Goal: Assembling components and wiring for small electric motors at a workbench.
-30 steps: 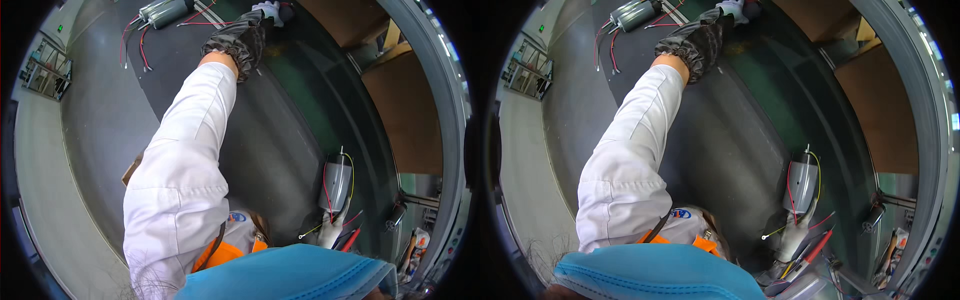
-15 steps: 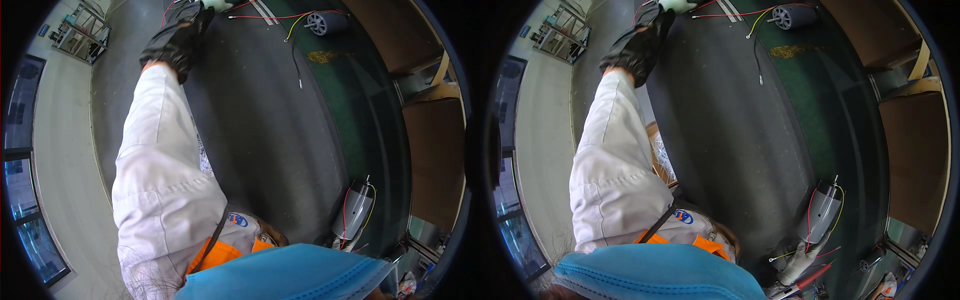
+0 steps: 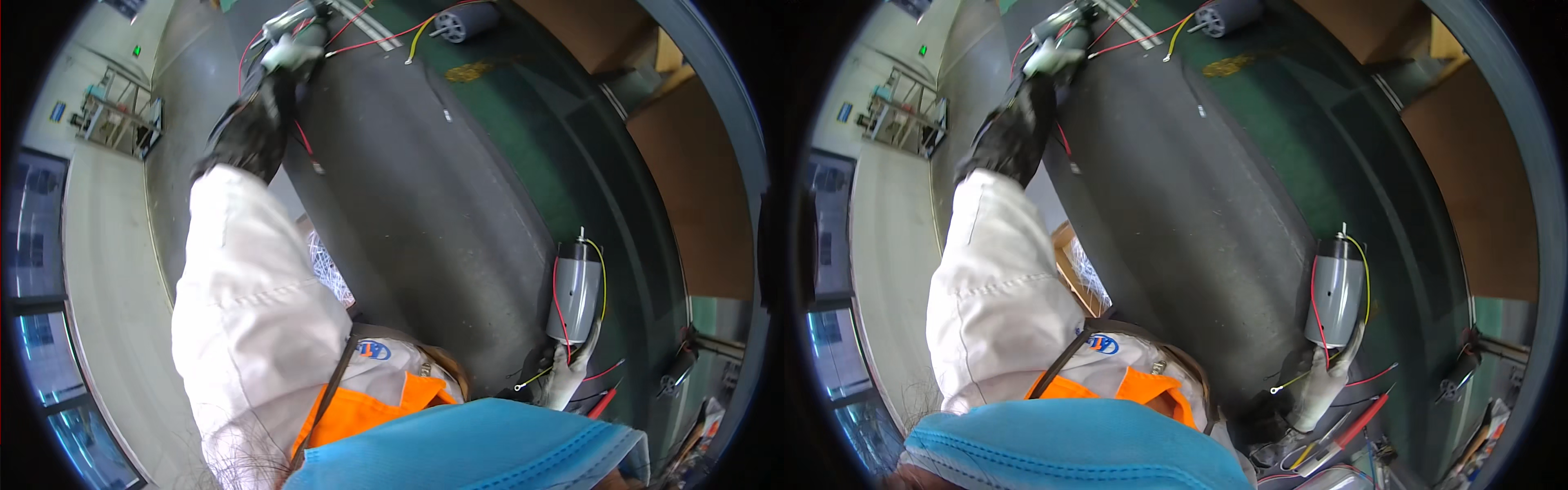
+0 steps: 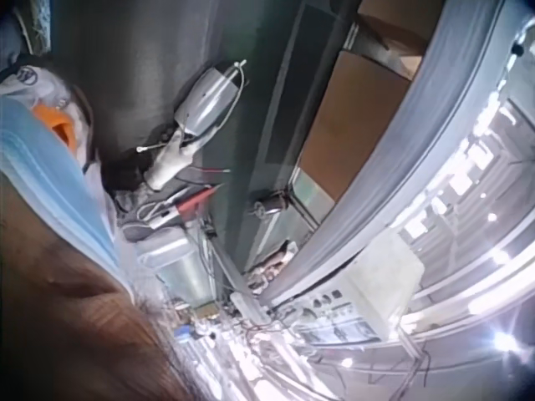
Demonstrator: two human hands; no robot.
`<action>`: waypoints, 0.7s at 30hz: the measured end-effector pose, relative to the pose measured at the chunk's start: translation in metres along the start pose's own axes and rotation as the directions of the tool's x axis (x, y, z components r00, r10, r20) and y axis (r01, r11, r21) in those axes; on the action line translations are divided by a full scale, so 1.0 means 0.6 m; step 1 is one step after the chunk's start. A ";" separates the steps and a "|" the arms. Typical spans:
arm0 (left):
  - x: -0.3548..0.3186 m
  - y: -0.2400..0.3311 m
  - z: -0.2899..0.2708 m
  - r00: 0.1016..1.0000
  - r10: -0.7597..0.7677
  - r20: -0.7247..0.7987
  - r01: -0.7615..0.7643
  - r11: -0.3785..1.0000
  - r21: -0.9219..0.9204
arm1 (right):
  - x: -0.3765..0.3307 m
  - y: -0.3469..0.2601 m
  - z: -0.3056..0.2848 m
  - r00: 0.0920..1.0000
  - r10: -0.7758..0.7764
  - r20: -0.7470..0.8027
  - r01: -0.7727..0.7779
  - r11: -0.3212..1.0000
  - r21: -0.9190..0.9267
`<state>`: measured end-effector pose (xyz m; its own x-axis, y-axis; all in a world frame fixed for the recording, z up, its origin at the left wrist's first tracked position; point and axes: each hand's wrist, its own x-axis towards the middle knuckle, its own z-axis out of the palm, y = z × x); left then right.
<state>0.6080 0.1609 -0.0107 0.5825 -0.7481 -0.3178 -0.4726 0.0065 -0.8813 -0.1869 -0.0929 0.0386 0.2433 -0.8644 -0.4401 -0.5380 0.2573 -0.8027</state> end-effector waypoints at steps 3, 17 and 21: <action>-0.143 0.091 -0.108 0.769 -0.566 0.296 0.336 -0.036 -0.941 | 0.026 0.069 -0.012 0.974 -0.219 -0.060 0.221 0.974 0.042; -0.116 0.223 -0.756 0.770 -0.423 -0.477 -0.416 0.234 -0.879 | 0.028 0.032 -0.011 0.965 -0.257 -0.042 0.259 0.965 0.035; 0.098 0.264 -0.921 0.756 -0.520 -0.396 -0.353 0.186 -0.917 | 0.010 0.032 -0.007 0.972 -0.230 -0.053 0.232 0.971 0.050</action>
<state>0.2019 -0.2489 0.0241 0.4242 -0.8324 0.3566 -0.8999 -0.3434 0.2690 -0.1990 -0.0949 0.0219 0.3168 -0.9222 -0.2217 -0.4256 0.0707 -0.9021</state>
